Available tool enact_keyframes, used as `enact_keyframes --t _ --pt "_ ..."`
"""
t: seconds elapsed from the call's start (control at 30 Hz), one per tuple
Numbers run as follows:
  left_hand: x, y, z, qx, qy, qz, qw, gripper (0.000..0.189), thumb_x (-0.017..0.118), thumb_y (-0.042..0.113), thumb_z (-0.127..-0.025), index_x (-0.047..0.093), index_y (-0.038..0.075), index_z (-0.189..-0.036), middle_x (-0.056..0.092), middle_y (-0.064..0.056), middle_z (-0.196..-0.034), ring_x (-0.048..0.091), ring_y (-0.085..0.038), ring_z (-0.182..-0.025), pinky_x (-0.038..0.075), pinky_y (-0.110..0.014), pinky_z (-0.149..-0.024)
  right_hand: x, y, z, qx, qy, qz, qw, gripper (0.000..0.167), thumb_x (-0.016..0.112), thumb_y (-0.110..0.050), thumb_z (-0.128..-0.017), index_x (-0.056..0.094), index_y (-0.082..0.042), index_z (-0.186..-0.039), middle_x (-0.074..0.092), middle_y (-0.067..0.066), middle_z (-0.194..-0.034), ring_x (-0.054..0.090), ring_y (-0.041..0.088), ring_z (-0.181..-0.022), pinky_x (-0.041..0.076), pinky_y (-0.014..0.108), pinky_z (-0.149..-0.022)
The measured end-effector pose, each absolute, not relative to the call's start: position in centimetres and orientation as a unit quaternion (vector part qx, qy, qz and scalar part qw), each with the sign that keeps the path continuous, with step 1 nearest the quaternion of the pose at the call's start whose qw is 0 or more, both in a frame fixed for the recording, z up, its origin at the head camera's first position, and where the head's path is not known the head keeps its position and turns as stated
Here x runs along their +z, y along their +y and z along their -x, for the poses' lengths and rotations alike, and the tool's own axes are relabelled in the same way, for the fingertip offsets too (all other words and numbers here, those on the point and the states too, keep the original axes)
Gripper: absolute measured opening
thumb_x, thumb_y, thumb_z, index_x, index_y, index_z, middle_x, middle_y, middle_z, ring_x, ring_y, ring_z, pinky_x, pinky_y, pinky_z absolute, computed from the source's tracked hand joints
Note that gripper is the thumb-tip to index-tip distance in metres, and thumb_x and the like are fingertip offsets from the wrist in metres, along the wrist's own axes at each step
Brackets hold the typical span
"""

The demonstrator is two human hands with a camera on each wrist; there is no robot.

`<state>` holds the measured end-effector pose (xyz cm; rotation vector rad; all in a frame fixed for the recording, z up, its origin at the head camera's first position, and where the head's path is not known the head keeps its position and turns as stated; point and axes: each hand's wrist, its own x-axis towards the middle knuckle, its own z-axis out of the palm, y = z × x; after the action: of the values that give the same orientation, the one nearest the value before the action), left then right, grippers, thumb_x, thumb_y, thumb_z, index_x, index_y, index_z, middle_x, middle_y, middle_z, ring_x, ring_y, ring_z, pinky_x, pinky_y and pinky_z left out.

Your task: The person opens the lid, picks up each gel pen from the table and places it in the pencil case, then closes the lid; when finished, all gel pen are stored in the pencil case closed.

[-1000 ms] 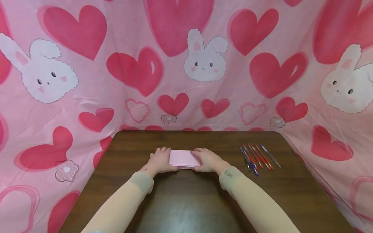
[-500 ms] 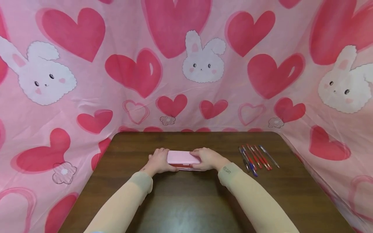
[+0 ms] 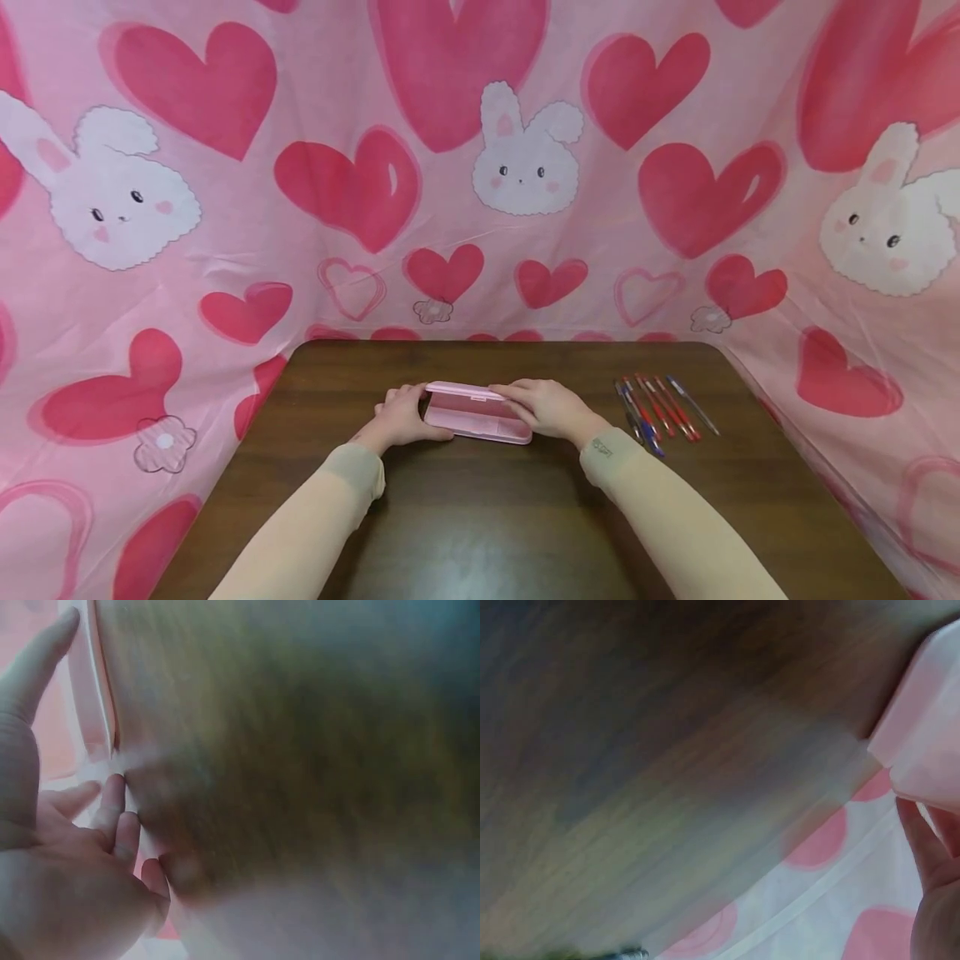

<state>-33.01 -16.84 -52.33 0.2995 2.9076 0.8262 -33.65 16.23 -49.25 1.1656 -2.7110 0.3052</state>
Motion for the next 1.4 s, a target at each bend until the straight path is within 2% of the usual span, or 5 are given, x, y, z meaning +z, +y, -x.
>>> enact_keyframes --t 0.37,0.67,1.0,1.2,1.4 --pt "-52.2 -17.3 33.3 0.257 0.958 -0.101 0.076 0.113 0.095 0.073 -0.067 0.057 0.02 -0.159 0.055 -0.016 -0.156 0.042 -0.041 -0.143 0.037 -0.064 -0.107 -49.1 15.0 35.1 0.305 -0.904 -0.275 0.12 0.036 0.069 -0.022 -0.109 0.073 -0.022 -0.145 0.079 0.006 -0.138 0.075 0.028 -0.129 0.058 0.052 -0.112" --pt "-51.9 -16.5 32.9 0.257 0.957 -0.106 0.084 0.111 0.095 0.073 -0.066 0.057 0.022 -0.157 0.053 -0.015 -0.158 0.039 -0.04 -0.144 0.035 -0.065 -0.112 -49.5 14.7 36.9 0.373 -0.897 -0.125 0.204 0.023 0.072 -0.017 -0.106 0.084 -0.014 -0.125 0.066 0.009 -0.085 0.058 0.022 -0.076 0.049 0.035 -0.072" --pt "-51.9 -16.1 32.9 0.259 0.956 -0.105 0.084 0.109 0.095 0.073 -0.067 0.058 0.023 -0.156 0.053 -0.014 -0.159 0.039 -0.039 -0.145 0.035 -0.064 -0.113 -50.1 14.5 37.3 0.382 -0.915 -0.086 0.101 0.043 0.067 -0.028 -0.108 0.07 -0.01 -0.146 0.068 0.024 -0.145 0.063 0.045 -0.139 0.047 0.06 -0.121" --pt "-51.9 -16.4 33.0 0.258 0.957 -0.105 0.086 0.109 0.094 0.074 -0.067 0.058 0.024 -0.156 0.052 -0.013 -0.159 0.039 -0.038 -0.145 0.034 -0.064 -0.114 -50.0 15.6 37.4 0.359 -0.928 -0.092 0.045 0.065 0.064 -0.039 -0.109 0.049 -0.008 -0.165 0.053 0.032 -0.16 0.053 0.05 -0.149 0.04 0.064 -0.127" --pt "-52.0 -16.7 33.3 0.258 0.957 -0.107 0.085 0.109 0.094 0.074 -0.068 0.057 0.023 -0.157 0.051 -0.014 -0.16 0.038 -0.038 -0.146 0.034 -0.065 -0.115 -48.6 21.2 37.3 0.321 -0.941 -0.05 0.097 0.061 0.058 -0.041 -0.112 0.052 -0.004 -0.161 0.058 0.032 -0.155 0.056 0.051 -0.145 0.043 0.065 -0.123"
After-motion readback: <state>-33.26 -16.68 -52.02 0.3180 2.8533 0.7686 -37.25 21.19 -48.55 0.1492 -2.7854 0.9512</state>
